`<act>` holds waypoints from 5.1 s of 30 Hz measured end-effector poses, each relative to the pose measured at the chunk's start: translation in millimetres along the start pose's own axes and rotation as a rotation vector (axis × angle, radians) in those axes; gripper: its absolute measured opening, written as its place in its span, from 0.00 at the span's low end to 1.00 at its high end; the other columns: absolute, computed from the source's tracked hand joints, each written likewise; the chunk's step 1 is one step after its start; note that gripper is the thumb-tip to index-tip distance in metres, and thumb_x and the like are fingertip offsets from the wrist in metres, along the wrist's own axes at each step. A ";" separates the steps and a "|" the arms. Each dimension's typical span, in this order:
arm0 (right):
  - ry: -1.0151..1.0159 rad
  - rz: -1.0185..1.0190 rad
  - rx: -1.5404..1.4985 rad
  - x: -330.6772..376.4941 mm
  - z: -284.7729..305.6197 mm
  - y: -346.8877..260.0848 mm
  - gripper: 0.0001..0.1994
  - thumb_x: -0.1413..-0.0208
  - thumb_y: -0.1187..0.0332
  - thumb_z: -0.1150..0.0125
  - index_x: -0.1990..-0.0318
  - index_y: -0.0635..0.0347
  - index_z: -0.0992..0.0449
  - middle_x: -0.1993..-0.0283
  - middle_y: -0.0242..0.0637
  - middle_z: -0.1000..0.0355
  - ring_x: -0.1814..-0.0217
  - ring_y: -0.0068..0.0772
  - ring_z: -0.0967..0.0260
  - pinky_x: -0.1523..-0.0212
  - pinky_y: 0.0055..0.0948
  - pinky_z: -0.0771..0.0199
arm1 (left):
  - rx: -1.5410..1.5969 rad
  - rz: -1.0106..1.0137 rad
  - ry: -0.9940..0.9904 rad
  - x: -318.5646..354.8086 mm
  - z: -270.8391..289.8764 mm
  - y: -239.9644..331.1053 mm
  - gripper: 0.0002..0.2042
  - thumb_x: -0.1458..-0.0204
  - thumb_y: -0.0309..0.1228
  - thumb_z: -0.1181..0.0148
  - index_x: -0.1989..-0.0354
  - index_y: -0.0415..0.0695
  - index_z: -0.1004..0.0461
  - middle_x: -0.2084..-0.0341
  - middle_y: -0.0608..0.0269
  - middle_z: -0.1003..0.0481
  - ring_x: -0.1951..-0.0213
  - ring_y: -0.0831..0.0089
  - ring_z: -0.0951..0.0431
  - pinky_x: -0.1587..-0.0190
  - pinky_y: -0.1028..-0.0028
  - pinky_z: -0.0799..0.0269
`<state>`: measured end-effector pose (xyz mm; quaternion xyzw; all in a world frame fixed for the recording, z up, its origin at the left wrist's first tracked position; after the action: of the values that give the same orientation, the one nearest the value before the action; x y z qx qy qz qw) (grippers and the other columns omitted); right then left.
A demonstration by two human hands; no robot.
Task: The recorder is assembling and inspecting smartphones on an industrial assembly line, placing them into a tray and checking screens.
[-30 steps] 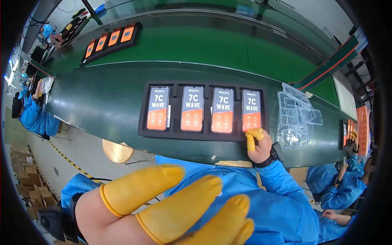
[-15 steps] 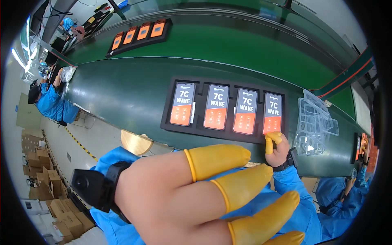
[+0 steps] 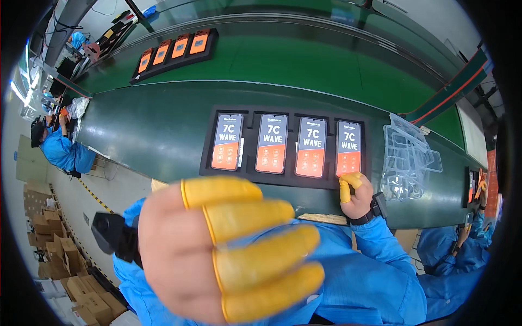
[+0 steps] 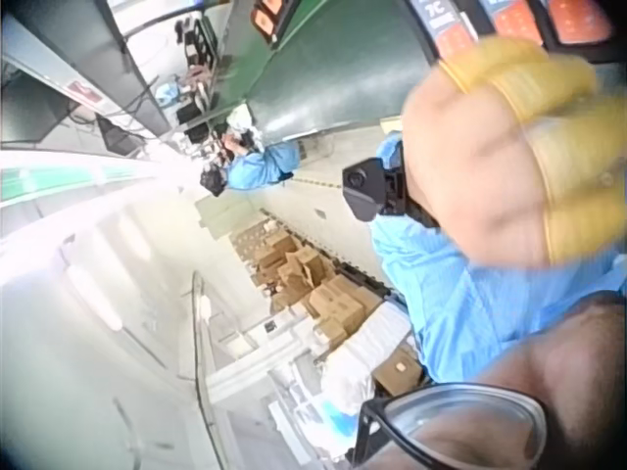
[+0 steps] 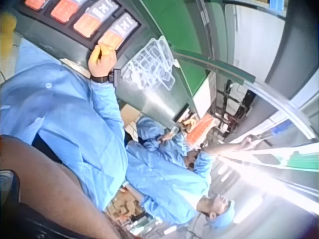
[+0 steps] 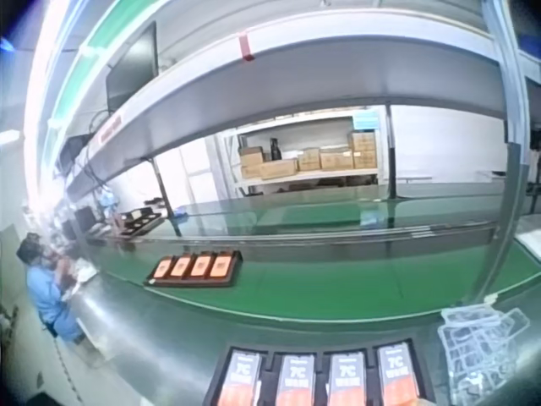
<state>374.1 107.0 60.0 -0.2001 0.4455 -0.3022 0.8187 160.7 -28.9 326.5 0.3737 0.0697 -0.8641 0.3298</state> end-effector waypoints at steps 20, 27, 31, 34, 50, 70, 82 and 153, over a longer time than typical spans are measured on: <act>-0.002 0.014 0.047 1.4 3.3 2.1 0.11 0.55 0.82 0.37 0.62 0.63 0.23 0.68 0.43 0.26 0.68 0.49 0.27 0.67 0.38 0.27 | 0.059 0.186 -0.114 21.7 -31.9 -52.4 0.17 0.59 0.28 0.32 0.57 0.42 0.21 0.61 0.56 0.20 0.62 0.58 0.19 0.57 0.63 0.23; 0.008 0.021 0.042 1.7 1.0 1.5 0.10 0.56 0.82 0.36 0.64 0.63 0.23 0.69 0.43 0.26 0.70 0.48 0.28 0.68 0.38 0.28 | 0.209 -0.044 -0.158 -1.1 -30.7 17.0 0.10 0.52 0.34 0.37 0.61 0.53 0.19 0.61 0.63 0.19 0.62 0.66 0.19 0.61 0.70 0.23; 0.011 0.020 0.043 0.8 2.3 1.2 0.09 0.56 0.81 0.36 0.65 0.63 0.23 0.70 0.43 0.26 0.71 0.48 0.28 0.69 0.38 0.28 | 0.047 -0.205 0.194 -6.2 -27.6 21.8 0.10 0.45 0.35 0.44 0.59 0.51 0.19 0.62 0.62 0.19 0.64 0.65 0.19 0.61 0.69 0.22; 0.015 0.023 0.037 0.8 1.6 0.2 0.09 0.55 0.81 0.36 0.64 0.62 0.23 0.70 0.42 0.26 0.70 0.48 0.28 0.69 0.38 0.28 | 0.010 -0.315 0.223 -7.1 -29.5 26.7 0.11 0.47 0.34 0.44 0.58 0.51 0.18 0.60 0.61 0.20 0.63 0.65 0.20 0.60 0.68 0.23; 0.020 0.014 0.047 1.6 4.0 0.5 0.09 0.55 0.81 0.36 0.64 0.63 0.22 0.70 0.42 0.26 0.71 0.47 0.28 0.69 0.38 0.28 | 0.030 -0.350 0.292 -11.5 -32.1 22.6 0.13 0.50 0.33 0.41 0.55 0.53 0.20 0.59 0.60 0.21 0.62 0.63 0.21 0.59 0.68 0.23; 0.002 0.030 0.037 -3.1 2.4 1.1 0.10 0.56 0.80 0.35 0.63 0.62 0.23 0.70 0.42 0.25 0.71 0.46 0.27 0.69 0.38 0.27 | 0.237 -0.070 -0.057 -19.6 -43.2 13.4 0.10 0.51 0.33 0.37 0.60 0.57 0.20 0.61 0.70 0.20 0.65 0.68 0.20 0.65 0.72 0.25; -0.005 0.034 0.033 -1.4 -1.3 -0.1 0.09 0.56 0.80 0.35 0.65 0.62 0.23 0.69 0.42 0.25 0.71 0.45 0.27 0.69 0.37 0.27 | 0.232 -0.317 0.256 -17.5 -40.3 20.3 0.10 0.54 0.32 0.38 0.63 0.49 0.17 0.59 0.64 0.19 0.60 0.64 0.21 0.62 0.68 0.23; 0.087 -0.130 0.082 22.4 58.1 8.3 0.11 0.52 0.83 0.38 0.60 0.64 0.24 0.64 0.46 0.25 0.65 0.48 0.26 0.63 0.37 0.25 | 1.276 1.245 0.271 163.7 -162.4 -184.1 0.18 0.37 0.38 0.48 0.46 0.38 0.29 0.58 0.51 0.21 0.57 0.58 0.19 0.52 0.61 0.24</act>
<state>435.6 101.5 71.8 -0.1815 0.4540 -0.3809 0.7848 61.2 88.2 74.5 0.5546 -0.5998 -0.3522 0.4568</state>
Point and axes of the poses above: each hand's wrist, its own x-axis away from the middle knuckle, its own z-axis out of the back of the hand, y = z × x, the point moved 8 cm from there along -x, towards the middle knuckle
